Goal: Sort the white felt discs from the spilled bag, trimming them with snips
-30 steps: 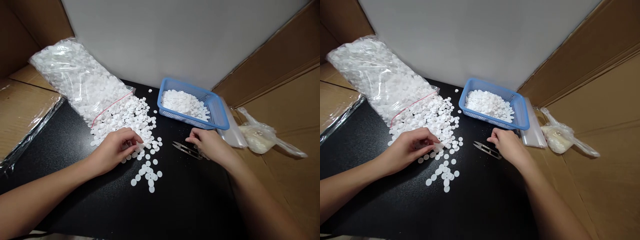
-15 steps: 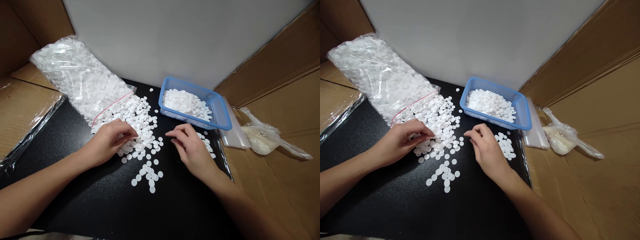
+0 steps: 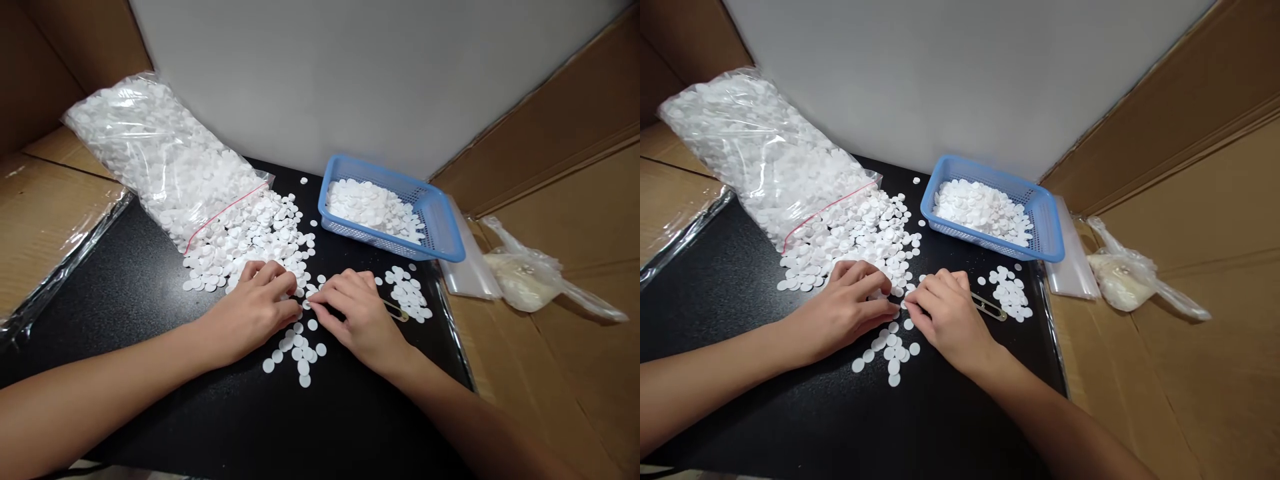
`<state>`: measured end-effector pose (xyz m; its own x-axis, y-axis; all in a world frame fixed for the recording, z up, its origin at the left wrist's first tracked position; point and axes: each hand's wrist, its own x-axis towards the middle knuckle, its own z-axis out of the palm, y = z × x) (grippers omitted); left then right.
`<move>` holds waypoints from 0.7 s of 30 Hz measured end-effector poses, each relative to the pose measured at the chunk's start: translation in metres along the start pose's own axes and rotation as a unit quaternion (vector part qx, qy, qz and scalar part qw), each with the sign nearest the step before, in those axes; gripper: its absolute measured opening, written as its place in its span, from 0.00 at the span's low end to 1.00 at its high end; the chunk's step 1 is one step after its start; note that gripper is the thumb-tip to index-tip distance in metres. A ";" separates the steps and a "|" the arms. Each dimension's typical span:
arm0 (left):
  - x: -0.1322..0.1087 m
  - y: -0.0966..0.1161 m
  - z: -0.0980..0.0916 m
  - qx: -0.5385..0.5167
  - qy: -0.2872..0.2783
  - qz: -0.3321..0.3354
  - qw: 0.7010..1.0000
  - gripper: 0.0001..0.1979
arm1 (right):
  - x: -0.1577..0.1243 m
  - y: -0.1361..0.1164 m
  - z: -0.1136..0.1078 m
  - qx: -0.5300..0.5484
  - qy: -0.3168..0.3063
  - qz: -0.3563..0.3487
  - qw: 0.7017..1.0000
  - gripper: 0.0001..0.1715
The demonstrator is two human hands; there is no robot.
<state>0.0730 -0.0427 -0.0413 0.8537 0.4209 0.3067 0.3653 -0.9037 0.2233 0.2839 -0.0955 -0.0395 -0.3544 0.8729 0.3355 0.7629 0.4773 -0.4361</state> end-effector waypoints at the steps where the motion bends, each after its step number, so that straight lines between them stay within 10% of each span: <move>1: 0.000 0.000 0.000 0.005 0.003 0.003 1.000 0.04 | 0.000 -0.001 -0.002 0.023 -0.007 0.033 0.999 0.09; 8: -0.002 -0.002 -0.003 -0.048 -0.023 -0.003 0.999 0.04 | 0.004 -0.002 -0.016 0.071 -0.138 0.197 0.968 0.12; 21: -0.007 -0.020 -0.025 -0.150 0.016 -0.136 0.979 0.10 | 0.003 0.002 -0.020 0.085 -0.180 0.157 0.967 0.09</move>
<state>0.0506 -0.0258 -0.0243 0.7263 0.6494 0.2255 0.4476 -0.6957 0.5618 0.2952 -0.0945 -0.0223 -0.3085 0.9416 -0.1349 0.7746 0.1664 -0.6102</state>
